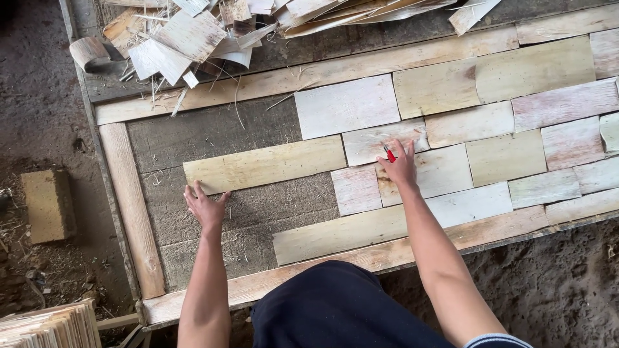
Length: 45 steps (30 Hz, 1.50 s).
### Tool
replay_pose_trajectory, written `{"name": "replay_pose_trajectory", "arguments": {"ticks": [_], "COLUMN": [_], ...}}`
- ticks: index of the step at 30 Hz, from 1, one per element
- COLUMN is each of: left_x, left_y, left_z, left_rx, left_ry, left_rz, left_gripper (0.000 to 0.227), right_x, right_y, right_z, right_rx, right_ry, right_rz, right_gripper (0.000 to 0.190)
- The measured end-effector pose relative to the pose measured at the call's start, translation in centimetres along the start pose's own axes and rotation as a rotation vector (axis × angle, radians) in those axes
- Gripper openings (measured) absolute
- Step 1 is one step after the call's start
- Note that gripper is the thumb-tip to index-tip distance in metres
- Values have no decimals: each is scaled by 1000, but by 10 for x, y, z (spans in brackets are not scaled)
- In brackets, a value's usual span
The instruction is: Selecting, trimming with a utility knife, and arranging wood veneer strips into a tiled pattern on a flat surface.
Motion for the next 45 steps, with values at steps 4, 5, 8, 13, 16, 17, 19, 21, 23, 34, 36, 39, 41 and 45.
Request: {"name": "replay_pose_trajectory", "arguments": {"ticks": [4,5,8,13,16,17,19,21,23,34,36,39,41,45], "left_x": [2,2,3,5,4,2,2,1,9,120,145,175,184,198], "left_y": [-7,-6,-4,-5,-3,-2,0,-1,-6,181,232,217,220,207], "left_z": [7,6,6,9,7,5,3,4,14,126,142,176,179,191], "left_rx": [9,16,33,21,26,27,29,34,47,355,107,-203,-207,-242], "left_ry": [-8,-11,-11,35,46,40,30,30,29,428,500,510,572,653], "left_rz": [-6,-9,-16,-14,-10,-10,-10,5,30,-422,-590,-631,-595,-561], "left_gripper": [100,99,99,100,100,100,101,102,102,43,54,50,53,60], "right_x": [-1,0,2,-1,-1,3,-5,-28,-21,25,30,35,29,26], "right_y": [1,1,-1,1,3,-1,10,33,48,65,62,61,68,73], "right_z": [0,-2,-3,-1,-2,-6,3,29,37,71,69,64,73,73], "right_rx": [-13,-5,2,-14,-17,-28,-36,-47,-60,-136,-157,-181,-176,-185], "right_ry": [-14,-10,-2,0,0,-18,-37,-55,-61,53,59,38,26,-5], "right_rz": [9,3,-2,-2,7,45,80,127,118,21,11,-20,-14,-10], "right_gripper": [87,86,86,86,84,75,67,56,46,24,21,23,22,25]}}
Point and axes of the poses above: each hand's wrist, its own x-axis away from the middle knuckle, its own y-axis out of the palm, z = x × y, the point moved 9 cm from there along -x, towards the middle knuckle, and after that the axes turned 3 degrees about -z, right-handed, at the moved point
